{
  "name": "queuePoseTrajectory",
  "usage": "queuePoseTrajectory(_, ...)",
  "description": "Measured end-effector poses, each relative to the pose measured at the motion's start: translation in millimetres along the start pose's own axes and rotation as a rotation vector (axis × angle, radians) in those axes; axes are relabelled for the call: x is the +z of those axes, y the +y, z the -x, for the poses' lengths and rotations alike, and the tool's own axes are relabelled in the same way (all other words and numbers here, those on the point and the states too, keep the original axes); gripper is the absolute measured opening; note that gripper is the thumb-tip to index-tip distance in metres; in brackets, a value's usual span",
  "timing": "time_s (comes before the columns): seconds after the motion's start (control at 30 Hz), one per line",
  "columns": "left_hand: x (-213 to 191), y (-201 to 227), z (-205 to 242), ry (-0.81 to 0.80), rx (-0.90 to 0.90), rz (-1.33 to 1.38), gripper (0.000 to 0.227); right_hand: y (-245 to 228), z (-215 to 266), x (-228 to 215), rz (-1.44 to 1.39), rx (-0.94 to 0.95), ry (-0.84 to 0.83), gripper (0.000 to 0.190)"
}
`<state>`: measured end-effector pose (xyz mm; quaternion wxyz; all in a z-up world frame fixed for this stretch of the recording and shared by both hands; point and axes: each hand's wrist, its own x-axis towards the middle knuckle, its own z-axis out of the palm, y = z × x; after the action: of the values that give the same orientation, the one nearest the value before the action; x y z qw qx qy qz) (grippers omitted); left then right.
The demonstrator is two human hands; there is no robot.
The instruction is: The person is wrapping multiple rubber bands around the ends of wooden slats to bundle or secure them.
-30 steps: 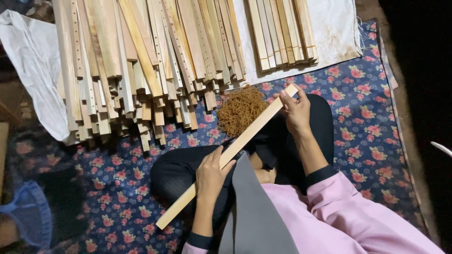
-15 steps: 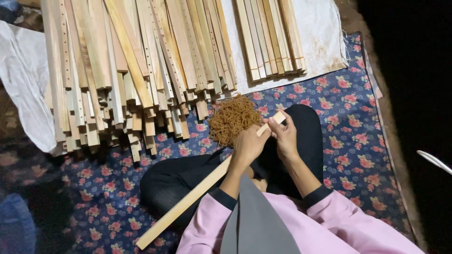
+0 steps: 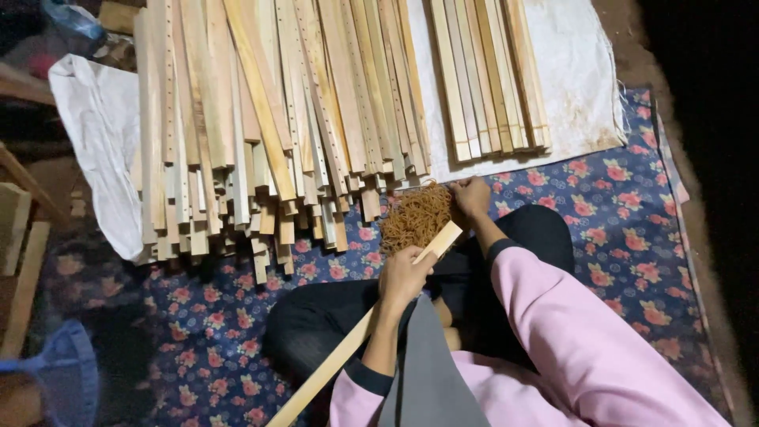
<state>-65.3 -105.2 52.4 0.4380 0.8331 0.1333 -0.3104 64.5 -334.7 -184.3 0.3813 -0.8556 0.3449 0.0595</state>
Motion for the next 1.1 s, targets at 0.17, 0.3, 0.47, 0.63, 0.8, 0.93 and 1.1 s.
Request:
queuePoseTrajectory(0.17,3.0,-5.1,-8.4,-0.011,0.000,0.008,0.039,-8.1,25.6,-17.1,0.018,-0.176,0.096,0.016)
queuePoseTrajectory(0.3,9.9,-22.7,-28.9,-0.040,-0.029,0.006,0.043,-18.0,83.1,-45.5,0.056,-0.375,-0.034,0.026)
queuePoseTrajectory(0.47,-4.3,-0.6,-4.2,-0.051,0.031,0.084,0.047,-32.5,174.8,-88.5,-0.383,-0.323,-0.399,0.019)
queuePoseTrajectory(0.63,-2.6,-7.0,-1.7,-0.039,0.046,0.111,0.043,-46.9,207.4,-114.3,-0.749,-0.077,-0.550,0.011)
queuePoseTrajectory(0.8,-3.3,-17.7,-7.9,-0.028,0.118,0.150,0.047,-28.3,190.5,-102.3,-1.657,0.419,-0.826,0.023)
queuePoseTrajectory(0.93,-3.5,-11.4,-0.2,-0.033,0.137,0.108,0.047,-34.8,196.3,-106.6,-1.737,0.477,-0.781,0.022)
queuePoseTrajectory(1.1,-9.2,-2.6,14.2,0.000,0.169,0.120,0.041,-22.0,188.4,-102.7,-1.399,0.285,-0.760,0.014)
